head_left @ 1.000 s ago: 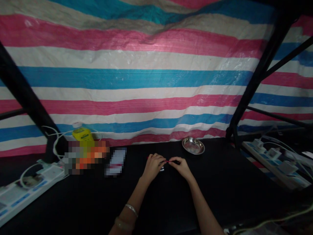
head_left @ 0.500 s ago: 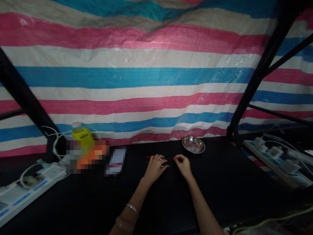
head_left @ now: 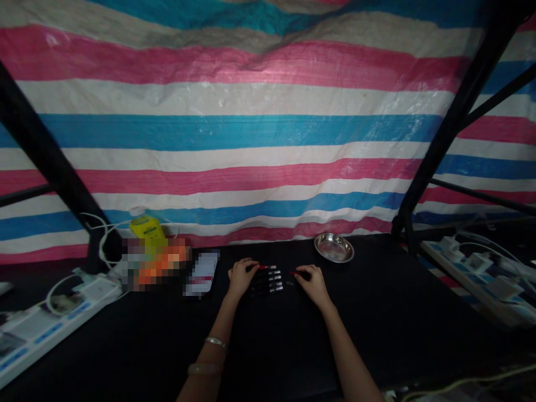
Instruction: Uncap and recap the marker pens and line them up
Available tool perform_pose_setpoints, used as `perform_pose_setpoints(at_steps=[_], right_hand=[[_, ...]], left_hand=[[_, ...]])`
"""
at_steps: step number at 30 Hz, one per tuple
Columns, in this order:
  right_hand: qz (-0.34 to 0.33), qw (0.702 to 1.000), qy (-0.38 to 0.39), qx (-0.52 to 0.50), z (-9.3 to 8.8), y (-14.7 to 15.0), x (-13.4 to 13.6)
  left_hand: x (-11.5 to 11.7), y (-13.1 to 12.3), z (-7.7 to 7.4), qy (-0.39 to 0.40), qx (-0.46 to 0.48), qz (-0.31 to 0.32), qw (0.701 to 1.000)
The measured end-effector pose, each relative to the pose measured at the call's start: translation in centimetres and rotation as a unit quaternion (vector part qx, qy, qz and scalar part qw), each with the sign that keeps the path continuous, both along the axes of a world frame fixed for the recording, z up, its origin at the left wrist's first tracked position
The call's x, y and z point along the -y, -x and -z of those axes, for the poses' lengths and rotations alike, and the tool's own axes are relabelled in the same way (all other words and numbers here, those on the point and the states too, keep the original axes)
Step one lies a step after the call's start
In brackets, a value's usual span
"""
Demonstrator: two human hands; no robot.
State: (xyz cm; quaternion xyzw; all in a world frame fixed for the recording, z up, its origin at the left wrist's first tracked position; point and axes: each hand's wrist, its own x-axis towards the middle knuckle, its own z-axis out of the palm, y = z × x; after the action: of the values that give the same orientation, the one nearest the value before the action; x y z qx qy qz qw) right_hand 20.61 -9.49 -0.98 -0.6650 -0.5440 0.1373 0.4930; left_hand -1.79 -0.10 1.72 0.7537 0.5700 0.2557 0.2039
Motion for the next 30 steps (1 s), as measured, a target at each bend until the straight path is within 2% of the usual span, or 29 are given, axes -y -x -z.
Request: perform_pose_setpoints(at_steps=[6,12,15,17,19,22,24,27,30], right_hand=[[-0.074,0.997,0.021,0.025,-0.5,-0.2,0.5],[-0.053,0.996,0.049,0.060,-0.2,0.0,0.4],[-0.043,0.997,0.047,0.052,-0.1,0.1,0.2],[-0.035,0.997,0.045,0.043,-0.1,0.2,0.1],[-0.030,0.998,0.040,0.035,-0.1,0.2,0.0],[-0.038,0.999,0.020,0.014,-0.2,0.2,0.0],[-0.045,0.999,0.000,-0.006,-0.4,0.2,0.0],[-0.058,0.998,-0.021,-0.027,-0.6,0.4,0.0],[-0.054,0.998,-0.033,-0.027,-0.4,0.4,-0.1]], left_hand=[[0.2,-0.2,-0.1,-0.002,-0.001,-0.005,1.000],[0.5,-0.3,-0.4,-0.005,-0.012,-0.007,1.000],[1.1,-0.7,-0.9,-0.053,-0.010,0.001,0.999],[1.8,-1.4,-1.4,-0.102,-0.010,0.037,0.994],[2.8,-2.5,-2.0,-0.136,-0.016,0.101,0.985],[4.5,-4.2,-2.4,-0.156,-0.038,0.207,0.965],[5.3,-5.1,-2.3,-0.161,-0.048,0.253,0.953],[5.7,-5.6,-2.0,-0.160,-0.049,0.268,0.949],[5.4,-5.4,-1.8,-0.151,-0.038,0.239,0.958]])
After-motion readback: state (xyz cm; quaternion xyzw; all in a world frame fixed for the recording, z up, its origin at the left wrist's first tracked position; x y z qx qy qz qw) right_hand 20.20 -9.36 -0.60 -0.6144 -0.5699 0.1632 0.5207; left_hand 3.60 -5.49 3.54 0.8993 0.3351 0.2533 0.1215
